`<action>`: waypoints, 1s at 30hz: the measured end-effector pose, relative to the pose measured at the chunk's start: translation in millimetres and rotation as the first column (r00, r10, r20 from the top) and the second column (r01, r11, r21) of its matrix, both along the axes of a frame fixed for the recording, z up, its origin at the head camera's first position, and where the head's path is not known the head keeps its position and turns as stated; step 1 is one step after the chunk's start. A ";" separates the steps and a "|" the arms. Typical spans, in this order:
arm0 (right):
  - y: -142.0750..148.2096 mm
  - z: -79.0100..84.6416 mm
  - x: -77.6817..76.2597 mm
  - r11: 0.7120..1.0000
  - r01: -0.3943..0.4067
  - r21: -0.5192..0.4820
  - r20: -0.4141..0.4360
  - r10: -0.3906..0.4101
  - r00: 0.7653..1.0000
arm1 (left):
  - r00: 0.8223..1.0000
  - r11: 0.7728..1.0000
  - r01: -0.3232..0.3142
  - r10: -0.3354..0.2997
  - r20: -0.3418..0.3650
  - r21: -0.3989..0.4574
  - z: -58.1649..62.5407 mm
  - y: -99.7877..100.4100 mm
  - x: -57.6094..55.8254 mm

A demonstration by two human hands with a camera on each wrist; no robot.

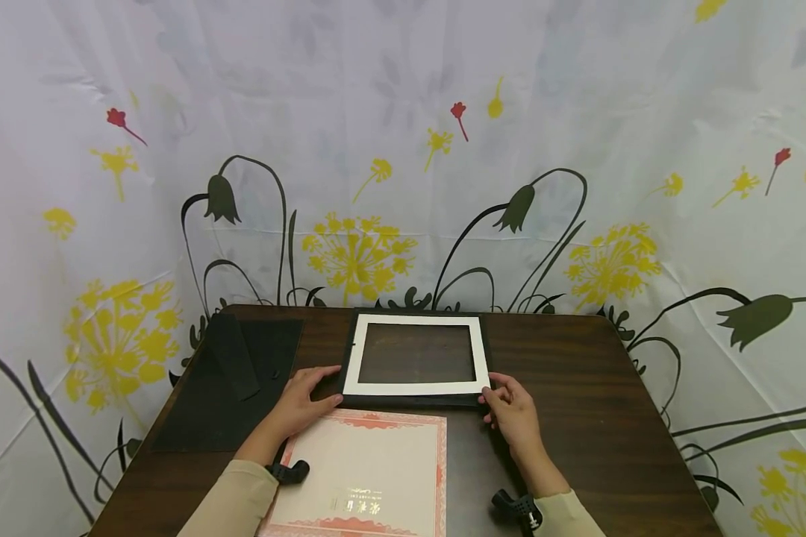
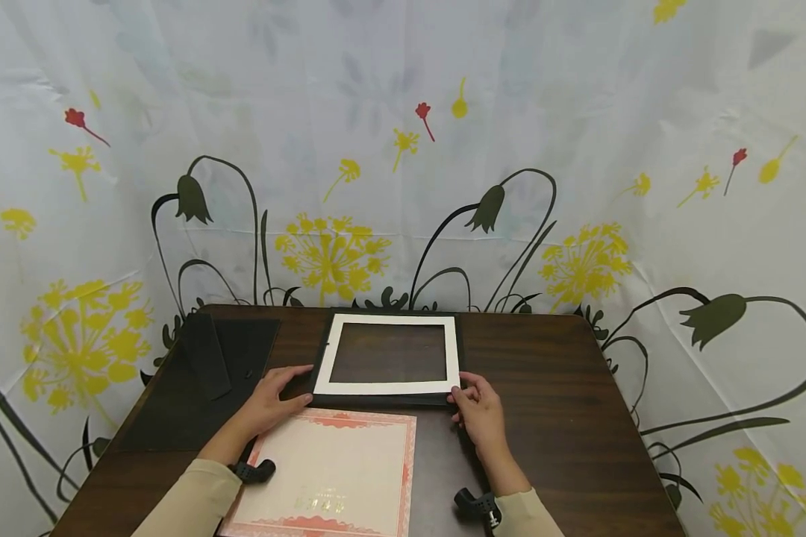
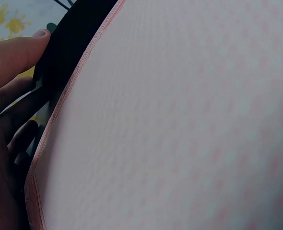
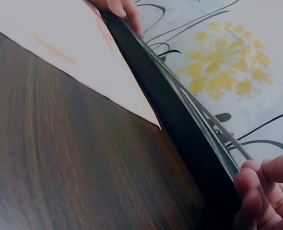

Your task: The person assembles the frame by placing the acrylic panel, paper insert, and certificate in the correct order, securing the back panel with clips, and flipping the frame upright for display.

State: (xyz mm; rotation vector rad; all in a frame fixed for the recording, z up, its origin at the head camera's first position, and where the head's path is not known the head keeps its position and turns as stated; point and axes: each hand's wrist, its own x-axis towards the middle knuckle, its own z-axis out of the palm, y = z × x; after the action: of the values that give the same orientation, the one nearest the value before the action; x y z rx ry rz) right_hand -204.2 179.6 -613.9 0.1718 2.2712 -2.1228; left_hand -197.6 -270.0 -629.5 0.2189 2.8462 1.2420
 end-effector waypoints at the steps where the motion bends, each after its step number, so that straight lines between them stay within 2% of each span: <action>1: 0.6 -1.4 0.3 0.999 -0.002 0.032 -0.002 0.002 1.000 | 1.000 1.000 0.001 -0.001 0.001 0.002 0.0 0.1 0.4; 4: 2.2 -5.4 2.2 0.988 -0.012 0.155 -0.015 0.014 1.000 | 1.000 1.000 0.000 0.000 0.008 0.001 0.2 0.2 1.5; 8: 2.1 -7.5 2.8 0.950 -0.022 0.311 -0.058 0.042 0.997 | 1.000 1.000 -0.007 0.007 0.012 -0.006 0.8 -0.4 2.0; 13: 0.3 -4.4 -0.7 0.870 0.019 0.492 -0.135 0.055 0.989 | 1.000 1.000 -0.003 0.003 -0.002 -0.002 0.6 -0.8 0.6; 15: -0.9 -3.3 -1.9 0.844 0.030 0.536 -0.151 0.061 0.987 | 1.000 1.000 0.009 -0.009 -0.018 0.003 0.0 -0.9 0.2; 17: -2.0 -2.8 -1.8 0.832 0.022 0.554 -0.147 0.072 0.987 | 0.998 0.999 0.033 -0.032 -0.048 0.004 -1.4 -1.1 -0.3; 22: -3.9 -4.6 0.1 0.828 -0.002 0.560 -0.137 0.095 0.986 | 0.989 0.997 0.077 -0.080 -0.124 -0.025 -5.0 -0.7 -1.9; 26: -4.6 -5.1 7.3 0.809 -0.043 0.587 -0.124 0.142 0.982 | 0.989 0.997 0.077 -0.079 -0.122 -0.024 -4.8 1.1 -3.0; 30: -10.6 -6.4 24.3 0.791 -0.114 0.601 -0.103 0.219 0.970 | 0.992 0.998 0.062 -0.064 -0.109 -0.026 -3.7 2.0 -2.9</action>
State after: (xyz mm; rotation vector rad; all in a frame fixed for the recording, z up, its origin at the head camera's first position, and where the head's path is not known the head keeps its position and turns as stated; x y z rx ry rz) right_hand -179.9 169.1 -620.3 -0.2052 2.8539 -1.3204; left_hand -200.5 -268.0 -633.2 0.3851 2.9181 1.2221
